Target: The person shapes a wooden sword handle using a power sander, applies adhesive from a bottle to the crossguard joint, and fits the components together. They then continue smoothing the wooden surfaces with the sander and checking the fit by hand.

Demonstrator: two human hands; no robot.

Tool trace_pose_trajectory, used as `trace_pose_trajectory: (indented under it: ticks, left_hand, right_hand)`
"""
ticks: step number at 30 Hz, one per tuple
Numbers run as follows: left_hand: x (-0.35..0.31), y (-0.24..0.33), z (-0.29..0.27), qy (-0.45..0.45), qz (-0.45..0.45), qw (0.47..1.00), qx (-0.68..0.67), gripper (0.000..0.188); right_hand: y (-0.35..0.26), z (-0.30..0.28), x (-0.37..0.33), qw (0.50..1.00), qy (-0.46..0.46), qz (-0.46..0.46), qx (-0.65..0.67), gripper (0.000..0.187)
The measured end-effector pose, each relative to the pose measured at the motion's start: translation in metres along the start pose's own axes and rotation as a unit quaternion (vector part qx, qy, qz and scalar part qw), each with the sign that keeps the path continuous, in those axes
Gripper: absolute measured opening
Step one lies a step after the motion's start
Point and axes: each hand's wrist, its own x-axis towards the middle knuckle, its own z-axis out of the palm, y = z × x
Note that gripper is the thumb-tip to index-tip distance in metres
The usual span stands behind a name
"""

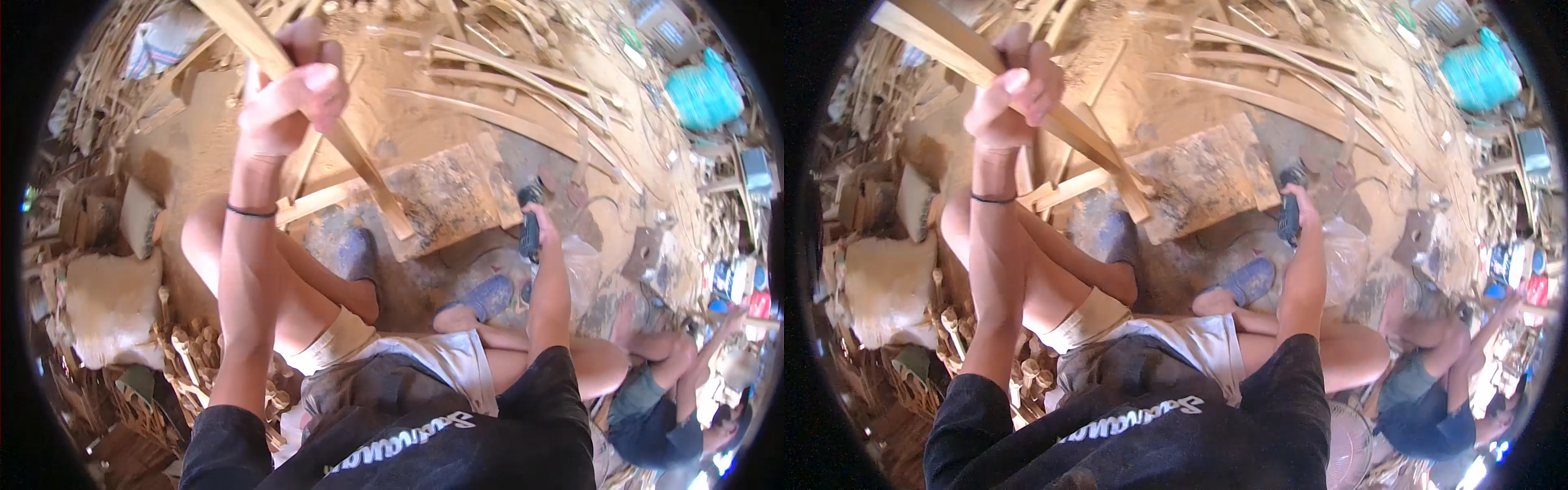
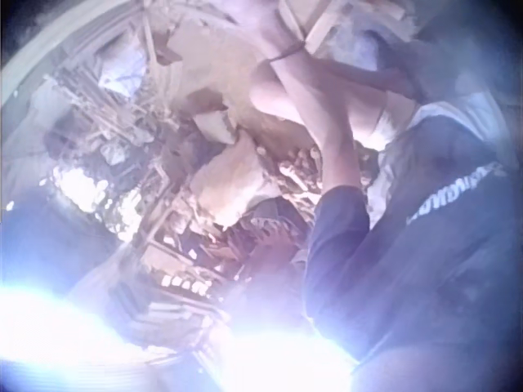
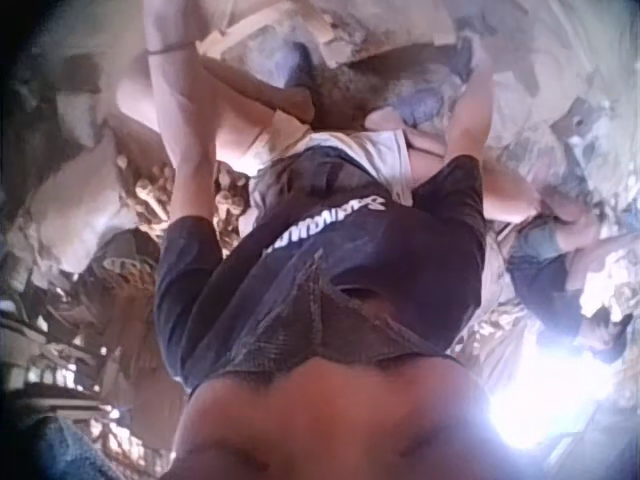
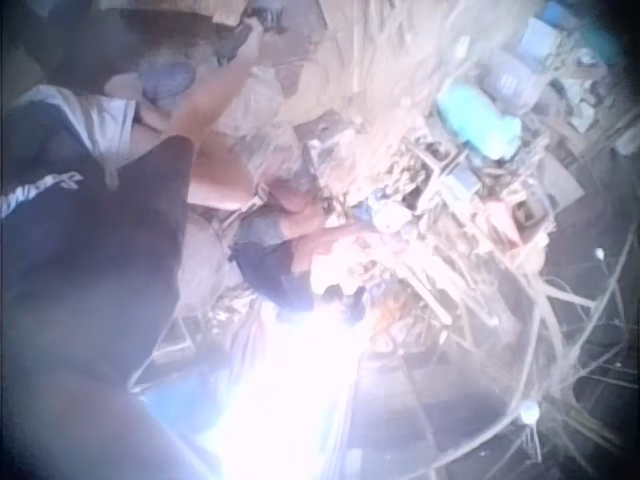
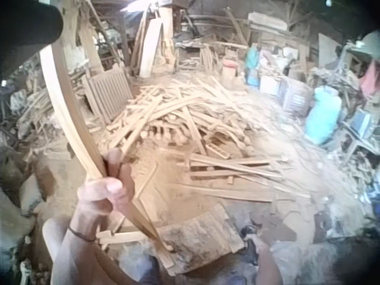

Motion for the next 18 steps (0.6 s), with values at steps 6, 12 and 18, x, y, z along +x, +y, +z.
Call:
trace_pose_trajectory:
  ticks: [6, 12, 18]
  left_hand:
    - [0.004, -0.008, 0.016, 0.014, 0.013, 0.999, 0.032, 0.026]
    - [0.014, -0.006, 0.046, 0.007, 0.003, 0.999, 0.039, 0.028]
    - [0.001, 0.002, 0.054, 0.105, 0.021, 0.994, 0.028, 0.024]
  right_hand:
    - [-0.015, 0.024, -0.16, 0.949, 0.02, -0.314, 0.018, 0.041]
    - [-0.033, 0.075, -0.306, 0.832, -0.14, -0.484, 0.231, 0.055]
    - [-0.001, 0.13, -0.35, 0.768, -0.115, -0.584, 0.235, 0.074]
